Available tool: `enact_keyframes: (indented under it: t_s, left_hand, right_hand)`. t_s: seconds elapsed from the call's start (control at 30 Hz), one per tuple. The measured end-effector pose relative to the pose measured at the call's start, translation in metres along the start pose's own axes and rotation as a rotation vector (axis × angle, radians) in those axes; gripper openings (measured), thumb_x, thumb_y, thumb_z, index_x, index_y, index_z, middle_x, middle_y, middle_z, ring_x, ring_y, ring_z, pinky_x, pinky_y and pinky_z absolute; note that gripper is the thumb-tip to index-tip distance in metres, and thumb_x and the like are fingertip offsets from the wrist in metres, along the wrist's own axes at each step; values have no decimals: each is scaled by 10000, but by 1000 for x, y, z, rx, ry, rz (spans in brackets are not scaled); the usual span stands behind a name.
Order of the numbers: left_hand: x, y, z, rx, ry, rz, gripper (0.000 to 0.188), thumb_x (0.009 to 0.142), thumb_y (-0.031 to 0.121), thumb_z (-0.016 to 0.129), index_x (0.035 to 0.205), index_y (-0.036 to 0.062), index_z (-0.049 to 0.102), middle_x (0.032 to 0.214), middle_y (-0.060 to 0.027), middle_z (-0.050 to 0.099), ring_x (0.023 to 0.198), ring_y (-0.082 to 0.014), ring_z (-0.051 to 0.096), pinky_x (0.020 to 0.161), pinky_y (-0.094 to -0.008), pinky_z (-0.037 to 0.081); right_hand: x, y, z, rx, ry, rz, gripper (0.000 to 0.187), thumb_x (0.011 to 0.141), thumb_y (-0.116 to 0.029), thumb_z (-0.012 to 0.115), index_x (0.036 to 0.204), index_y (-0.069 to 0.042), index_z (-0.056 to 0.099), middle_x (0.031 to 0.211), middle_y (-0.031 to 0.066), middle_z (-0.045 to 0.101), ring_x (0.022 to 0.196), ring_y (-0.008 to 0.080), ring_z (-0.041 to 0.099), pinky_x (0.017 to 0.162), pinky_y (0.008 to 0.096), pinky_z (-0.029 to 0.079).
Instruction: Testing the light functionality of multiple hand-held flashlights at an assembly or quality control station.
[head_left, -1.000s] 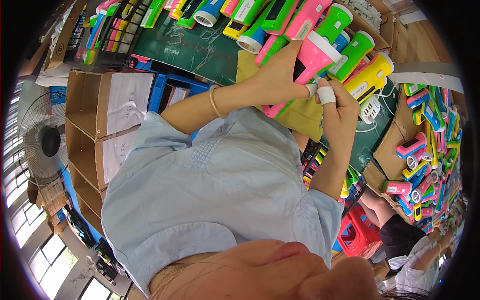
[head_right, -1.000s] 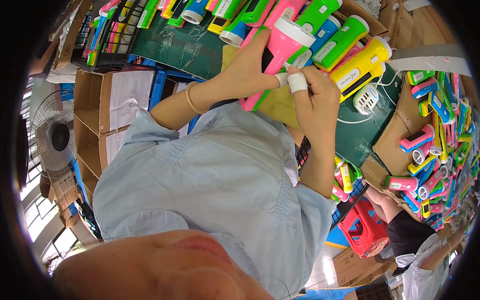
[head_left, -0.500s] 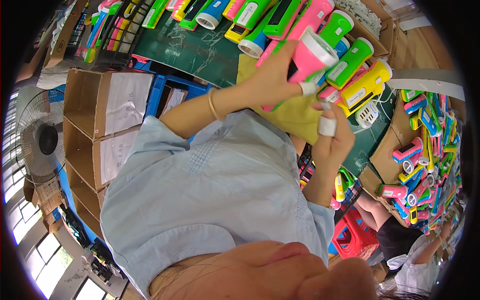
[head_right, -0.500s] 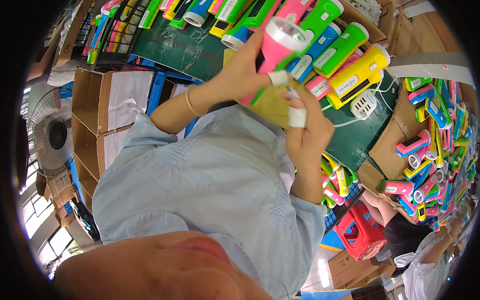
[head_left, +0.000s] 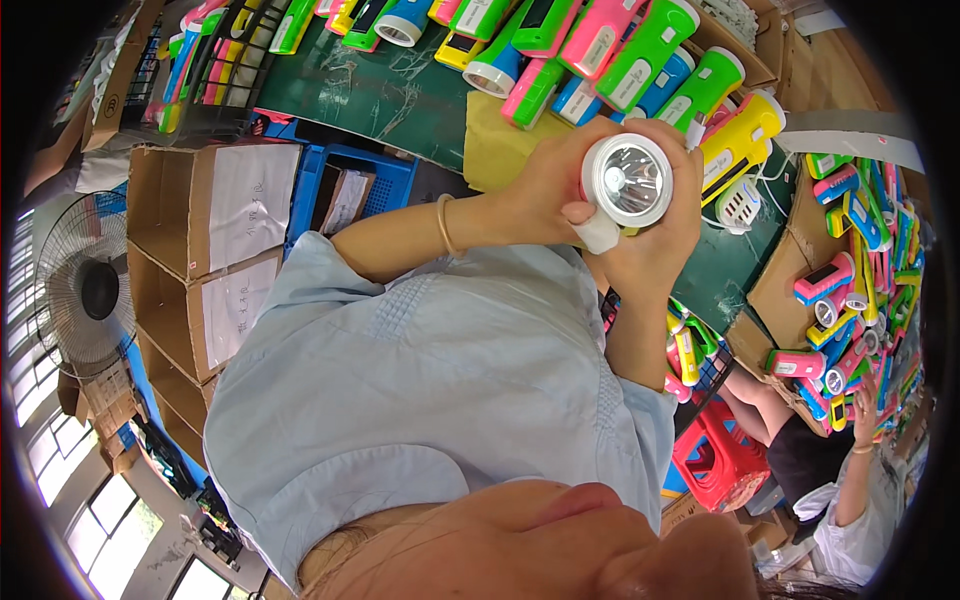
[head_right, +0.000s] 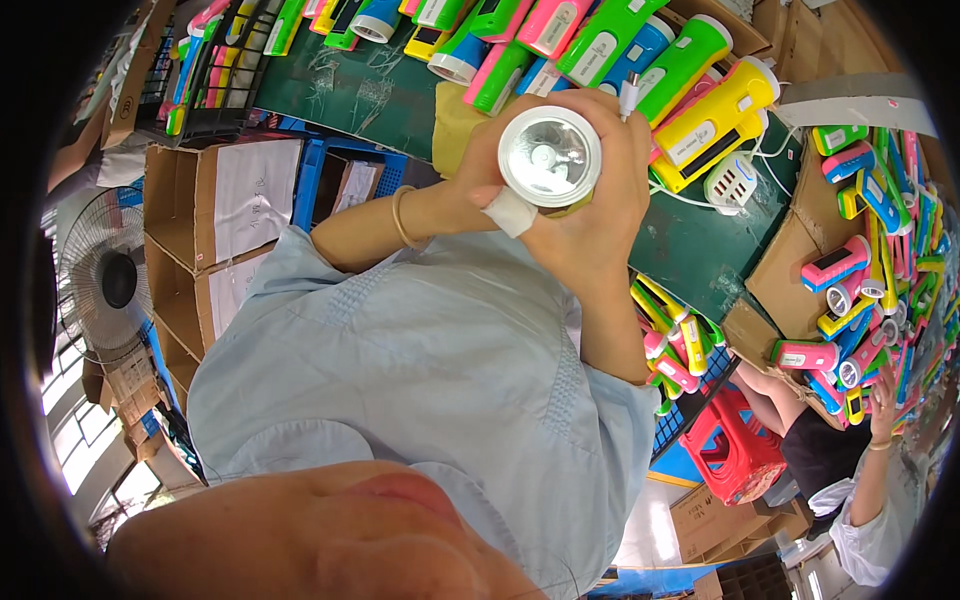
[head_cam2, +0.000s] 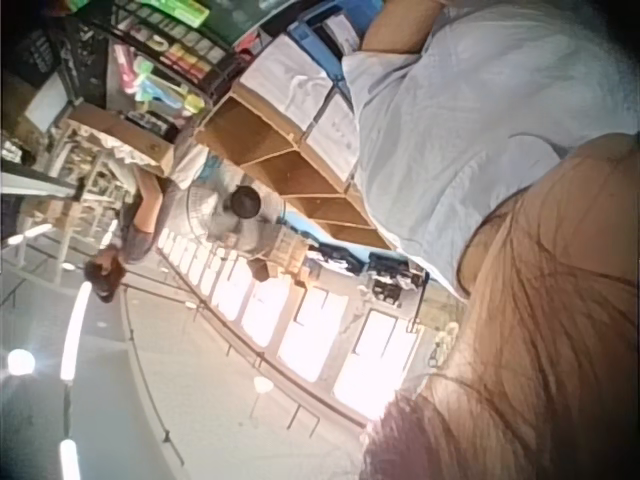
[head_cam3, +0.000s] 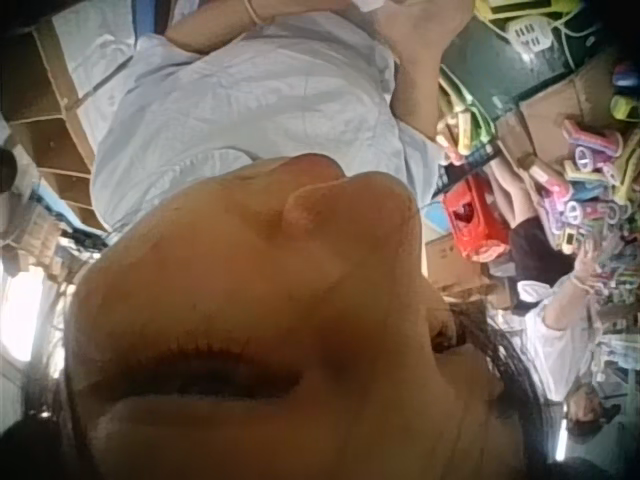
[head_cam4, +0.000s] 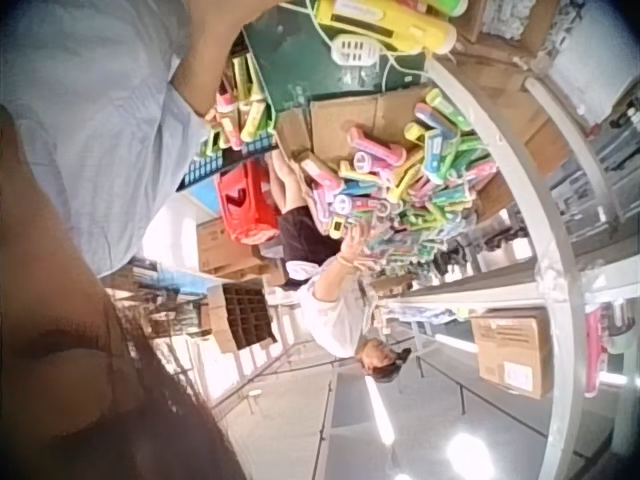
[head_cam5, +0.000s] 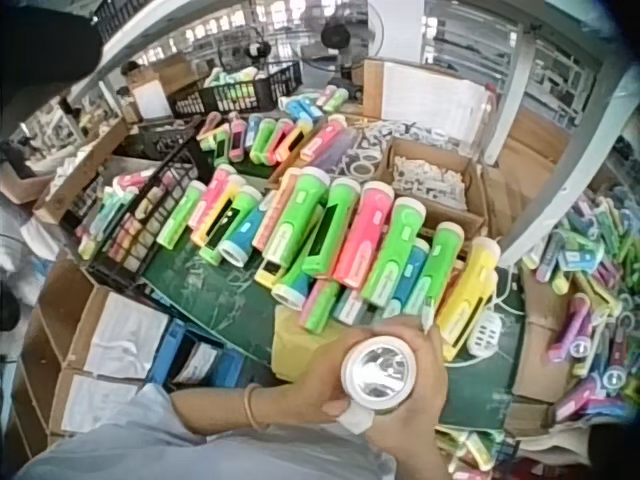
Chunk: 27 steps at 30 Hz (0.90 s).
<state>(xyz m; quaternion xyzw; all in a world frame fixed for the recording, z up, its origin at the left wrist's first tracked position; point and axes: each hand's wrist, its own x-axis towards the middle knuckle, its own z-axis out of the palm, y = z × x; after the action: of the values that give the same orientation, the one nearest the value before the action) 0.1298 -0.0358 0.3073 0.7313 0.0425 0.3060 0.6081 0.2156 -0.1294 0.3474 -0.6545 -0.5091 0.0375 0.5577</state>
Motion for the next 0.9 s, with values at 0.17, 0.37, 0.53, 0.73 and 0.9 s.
enact_keyframes:
  t_s: [0.17, 0.37, 0.53, 0.73, 0.9]
  left_hand:
    - [-1, -9, 18, 18, 127, 59, 589, 619, 189, 765, 1096, 33, 456, 989, -101, 552, 911, -235, 573, 770, -309, 460]
    - [-3, -13, 20, 2, 165, 25, 553, 637, 191, 761, 1074, 38, 459, 945, -104, 552, 874, -254, 581, 730, -314, 466]
    - [4, 5, 11, 238, 78, 0, 485, 621, 159, 744, 989, 40, 452, 850, -130, 571, 769, -315, 590, 639, -369, 472]
    - [18, 24, -4, 666, -95, -29, 434, 652, 131, 706, 994, 46, 452, 842, -150, 582, 784, -335, 575, 648, -412, 452]
    - [36, 28, -12, 905, -288, -12, 419, 652, 118, 689, 965, -8, 442, 791, -175, 578, 769, -319, 594, 622, -397, 464]
  right_hand:
    - [-2, -5, 14, 89, 125, 94, 639, 581, -291, 826, 1056, 6, 519, 1040, 94, 548, 932, 166, 542, 810, 278, 437]
    - [-4, 7, 18, 141, 155, 69, 603, 577, -251, 827, 1033, 6, 528, 1059, 132, 561, 972, 189, 548, 825, 287, 436]
    - [1, 16, 8, 167, 107, 35, 529, 630, -313, 789, 976, 1, 541, 1026, 147, 573, 953, 206, 553, 830, 299, 430]
    - [5, 30, -13, -16, 32, 42, 446, 817, -427, 547, 960, -5, 581, 789, 119, 552, 683, 228, 555, 613, 294, 435]
    - [9, 40, -17, -73, 59, -88, 353, 885, -320, 453, 920, 6, 585, 730, 131, 559, 648, 218, 550, 565, 303, 423]
